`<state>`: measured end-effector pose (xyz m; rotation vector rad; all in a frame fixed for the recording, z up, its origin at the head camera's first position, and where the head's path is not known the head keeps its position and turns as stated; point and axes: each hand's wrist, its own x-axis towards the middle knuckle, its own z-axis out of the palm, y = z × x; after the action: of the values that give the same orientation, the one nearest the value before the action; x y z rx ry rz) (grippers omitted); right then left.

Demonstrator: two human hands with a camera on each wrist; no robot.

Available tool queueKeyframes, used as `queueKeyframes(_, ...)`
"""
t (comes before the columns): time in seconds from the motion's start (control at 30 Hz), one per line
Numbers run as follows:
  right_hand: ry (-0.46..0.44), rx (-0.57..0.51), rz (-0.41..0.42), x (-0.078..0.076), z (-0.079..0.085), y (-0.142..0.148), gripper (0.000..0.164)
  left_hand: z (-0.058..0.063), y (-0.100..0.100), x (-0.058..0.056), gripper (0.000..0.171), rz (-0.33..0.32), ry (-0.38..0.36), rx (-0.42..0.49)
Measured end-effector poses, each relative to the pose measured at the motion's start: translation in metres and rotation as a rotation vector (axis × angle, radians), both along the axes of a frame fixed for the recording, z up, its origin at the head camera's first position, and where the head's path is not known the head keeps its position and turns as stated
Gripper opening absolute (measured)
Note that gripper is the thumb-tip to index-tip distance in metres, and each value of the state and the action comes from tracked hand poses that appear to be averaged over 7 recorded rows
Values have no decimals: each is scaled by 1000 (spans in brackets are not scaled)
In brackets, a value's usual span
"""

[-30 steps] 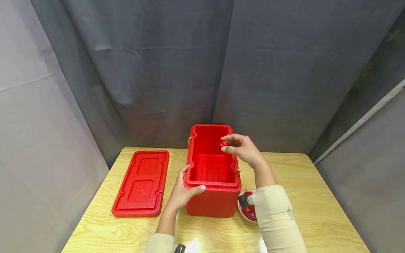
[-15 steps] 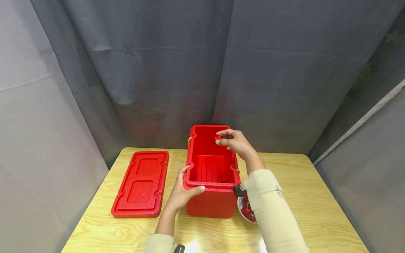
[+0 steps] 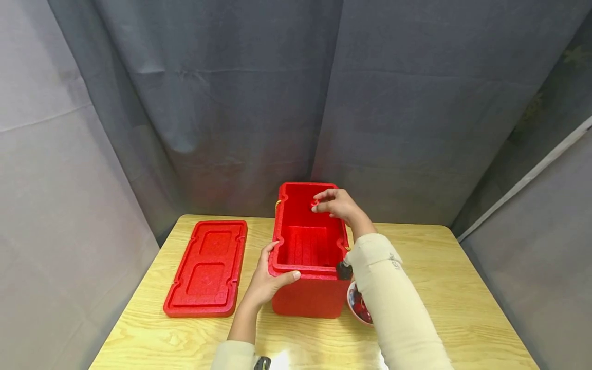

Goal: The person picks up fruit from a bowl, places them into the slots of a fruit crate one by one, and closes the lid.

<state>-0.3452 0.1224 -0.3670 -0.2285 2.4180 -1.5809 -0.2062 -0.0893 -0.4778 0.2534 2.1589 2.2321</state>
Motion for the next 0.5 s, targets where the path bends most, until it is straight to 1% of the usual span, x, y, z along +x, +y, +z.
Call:
queueKeyframes(0.13,21,85,4,-2,-1,-4,33,0,1,-1,84,-7,12,0)
queueKeyframes(0.27,15,125,15,-4,1,-6,30,1,2,-2,83,-15,12,1)
queueKeyframes(0.4,-30,119,20,-6,1,-6,33,5,4,-2,85,-31,1,14)
queueKeyframes(0.5,-69,102,6,-7,2,-5,35,15,5,1,87,-51,-2,29)
